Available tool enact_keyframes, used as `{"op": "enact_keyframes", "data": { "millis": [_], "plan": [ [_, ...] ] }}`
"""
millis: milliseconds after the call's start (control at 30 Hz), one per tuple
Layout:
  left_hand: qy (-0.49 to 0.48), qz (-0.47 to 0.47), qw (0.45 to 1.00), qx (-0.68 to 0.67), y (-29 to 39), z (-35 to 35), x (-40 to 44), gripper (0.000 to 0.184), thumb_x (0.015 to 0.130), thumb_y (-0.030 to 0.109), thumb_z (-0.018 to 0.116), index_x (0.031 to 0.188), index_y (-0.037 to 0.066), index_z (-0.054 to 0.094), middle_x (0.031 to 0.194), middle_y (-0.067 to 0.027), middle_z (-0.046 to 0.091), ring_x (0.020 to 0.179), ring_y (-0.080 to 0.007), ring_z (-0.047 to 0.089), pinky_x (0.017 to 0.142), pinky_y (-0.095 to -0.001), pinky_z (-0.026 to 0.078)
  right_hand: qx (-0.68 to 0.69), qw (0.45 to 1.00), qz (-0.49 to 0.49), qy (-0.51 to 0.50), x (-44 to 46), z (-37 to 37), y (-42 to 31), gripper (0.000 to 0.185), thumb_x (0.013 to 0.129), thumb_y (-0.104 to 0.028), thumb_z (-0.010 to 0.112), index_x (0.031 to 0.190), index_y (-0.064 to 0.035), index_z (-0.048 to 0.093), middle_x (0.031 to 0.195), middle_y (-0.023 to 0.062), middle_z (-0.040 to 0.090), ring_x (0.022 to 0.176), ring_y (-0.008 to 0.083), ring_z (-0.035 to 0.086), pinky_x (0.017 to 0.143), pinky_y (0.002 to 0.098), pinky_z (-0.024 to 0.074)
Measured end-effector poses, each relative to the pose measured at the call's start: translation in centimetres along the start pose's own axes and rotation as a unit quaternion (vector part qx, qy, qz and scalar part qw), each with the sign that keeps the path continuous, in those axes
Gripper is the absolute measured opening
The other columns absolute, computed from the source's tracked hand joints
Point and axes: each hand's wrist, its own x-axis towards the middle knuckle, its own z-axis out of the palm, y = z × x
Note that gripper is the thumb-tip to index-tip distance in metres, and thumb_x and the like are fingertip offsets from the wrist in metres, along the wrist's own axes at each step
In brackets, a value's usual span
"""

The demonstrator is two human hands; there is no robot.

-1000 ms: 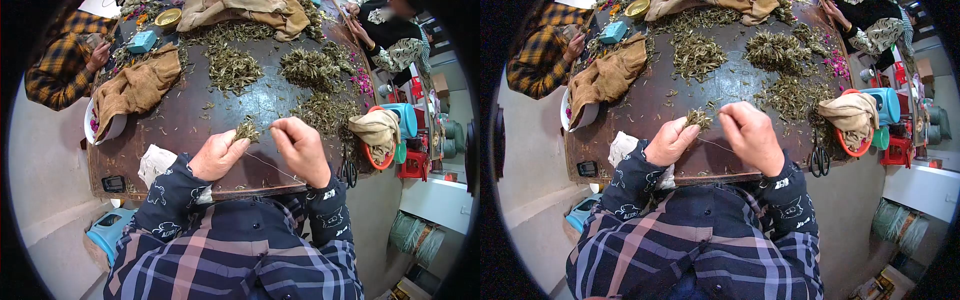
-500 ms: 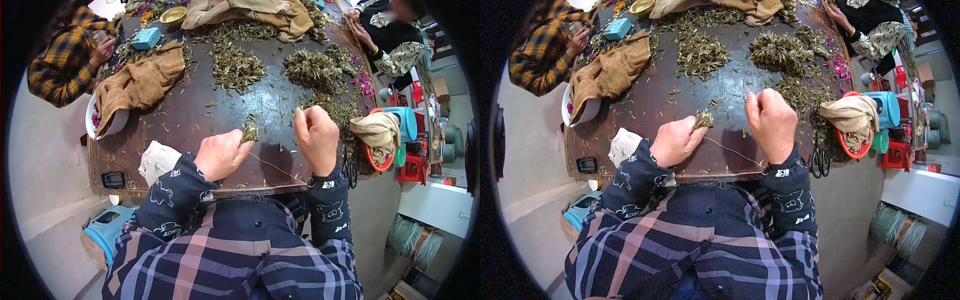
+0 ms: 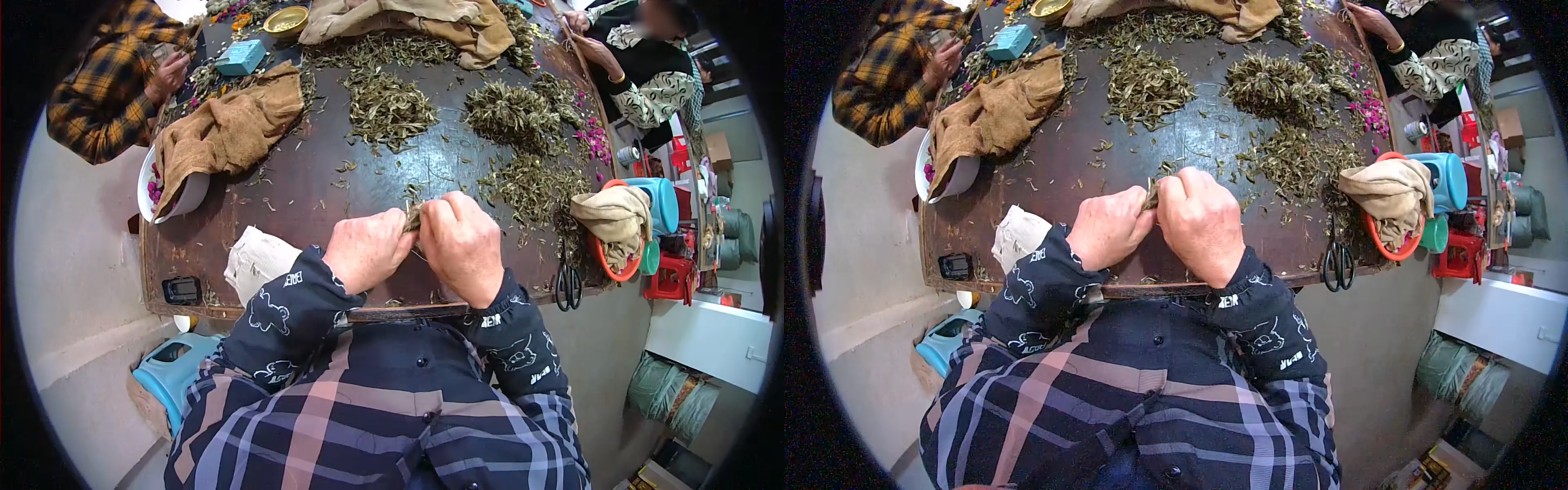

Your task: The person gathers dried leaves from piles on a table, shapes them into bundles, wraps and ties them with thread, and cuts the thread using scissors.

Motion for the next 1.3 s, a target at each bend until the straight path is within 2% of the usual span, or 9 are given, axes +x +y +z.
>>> {"op": "enact_keyframes", "data": {
  "millis": [133, 300, 433, 567, 667, 767, 933, 1100, 1300],
  "plan": [
    [-0.034, -0.035, 0.999, -0.023, -0.3, -0.6, 0.6, 0.023, 0.094, 0.027, 0.056, 0.085, 0.006, 0.052, 0.069, -0.0103, 0.058, 0.054, -0.03, 0.057, 0.048, -0.0371, 0.045, -0.074, 0.991, 0.07, 0.085, 0.7, -1.0, 2.0, 0.014, 0.079, -0.003, 0.062, 0.076, -0.0087, 0.049, 0.074, 0.0063, 0.049, 0.057, 0.021, 0.046, 0.051, 0.0318, 0.0419],
    [-0.021, -0.039, 0.956, -0.29, -2.6, 0.3, 0.0, 0.031, 0.098, 0.035, 0.052, 0.084, 0.007, 0.053, 0.067, -0.0096, 0.057, 0.053, -0.0217, 0.054, 0.053, -0.0309, 0.045, -0.043, 0.979, 0.155, 0.129, -0.5, -2.7, 5.5, 0.013, 0.081, -0.003, 0.062, 0.074, -0.008, 0.051, 0.069, 0.0058, 0.05, 0.057, 0.0195, 0.047, 0.051, 0.0322, 0.0411],
    [-0.104, -0.162, 0.721, -0.666, -2.7, -1.3, 0.3, 0.034, 0.103, 0.035, 0.046, 0.084, 0.008, 0.051, 0.067, -0.0021, 0.051, 0.058, -0.0108, 0.044, 0.054, -0.0234, 0.038, -0.022, 0.963, 0.257, -0.072, -2.6, -2.2, 5.0, 0.007, 0.083, -0.004, 0.061, 0.078, -0.0051, 0.057, 0.066, 0.0062, 0.053, 0.056, 0.0187, 0.049, 0.052, 0.0318, 0.0418],
    [-0.042, -0.132, 0.754, -0.642, -2.5, 0.0, 0.5, 0.038, 0.103, 0.039, 0.045, 0.083, 0.008, 0.051, 0.068, -0.0009, 0.052, 0.059, -0.009, 0.044, 0.054, -0.0223, 0.038, 0.359, 0.881, 0.301, -0.07, -3.3, 0.4, 2.0, 0.023, 0.087, -0.002, 0.057, 0.109, 0.0019, 0.064, 0.085, 0.0058, 0.068, 0.06, 0.0115, 0.053, 0.053, 0.0215, 0.0437],
    [-0.021, -0.122, 0.764, -0.633, -2.2, 0.9, 0.6, 0.039, 0.102, 0.041, 0.045, 0.082, 0.008, 0.052, 0.068, -0.0005, 0.052, 0.059, -0.0081, 0.044, 0.054, -0.0219, 0.037, 0.554, 0.721, 0.386, -0.158, -2.3, 0.1, -1.0, 0.033, 0.087, -0.002, 0.056, 0.119, 0.0038, 0.059, 0.088, 0.005, 0.068, 0.061, 0.0113, 0.055, 0.054, 0.021, 0.046],
    [-0.008, -0.126, 0.766, -0.63, -2.2, 1.4, 0.3, 0.038, 0.102, 0.042, 0.046, 0.083, 0.009, 0.052, 0.067, -0.0005, 0.052, 0.056, -0.0073, 0.043, 0.051, -0.0217, 0.036, 0.54, 0.708, 0.398, -0.22, -1.2, -0.8, -1.9, 0.021, 0.084, 0.001, 0.059, 0.104, 0.0028, 0.065, 0.078, 0.0032, 0.065, 0.061, 0.0104, 0.053, 0.054, 0.0211, 0.0426],
    [0.004, -0.203, 0.716, -0.668, -2.6, 1.7, 0.3, 0.035, 0.104, 0.038, 0.044, 0.086, 0.009, 0.053, 0.064, 0.0002, 0.053, 0.043, -0.0064, 0.036, 0.04, -0.0201, 0.028, 0.416, 0.853, 0.14, -0.284, 0.5, -6.1, -1.6, 0.006, 0.084, -0.001, 0.062, 0.088, -0.0001, 0.067, 0.072, 0.0018, 0.062, 0.057, 0.0098, 0.051, 0.053, 0.023, 0.0415],
    [-0.082, -0.238, 0.577, -0.777, -2.2, 1.8, 0.4, 0.037, 0.101, 0.042, 0.048, 0.084, 0.008, 0.054, 0.071, -0.007, 0.062, 0.043, -0.0068, 0.037, 0.04, -0.0195, 0.028, 0.509, 0.832, -0.059, -0.214, 1.2, -8.0, -2.6, 0.005, 0.082, -0.002, 0.065, 0.077, -0.0025, 0.064, 0.067, 0.0022, 0.061, 0.053, 0.0103, 0.049, 0.049, 0.0247, 0.039],
    [-0.124, -0.246, 0.539, -0.796, -0.5, 1.2, 0.0, 0.037, 0.1, 0.041, 0.049, 0.084, 0.009, 0.054, 0.073, -0.0111, 0.066, 0.039, -0.0064, 0.035, 0.037, -0.0185, 0.025, 0.306, 0.92, 0.164, -0.184, 1.8, -5.0, 0.6, 0.005, 0.082, -0.005, 0.066, 0.078, -0.0028, 0.064, 0.062, 0.0025, 0.059, 0.051, 0.0099, 0.047, 0.047, 0.0252, 0.037]
  ]
}}
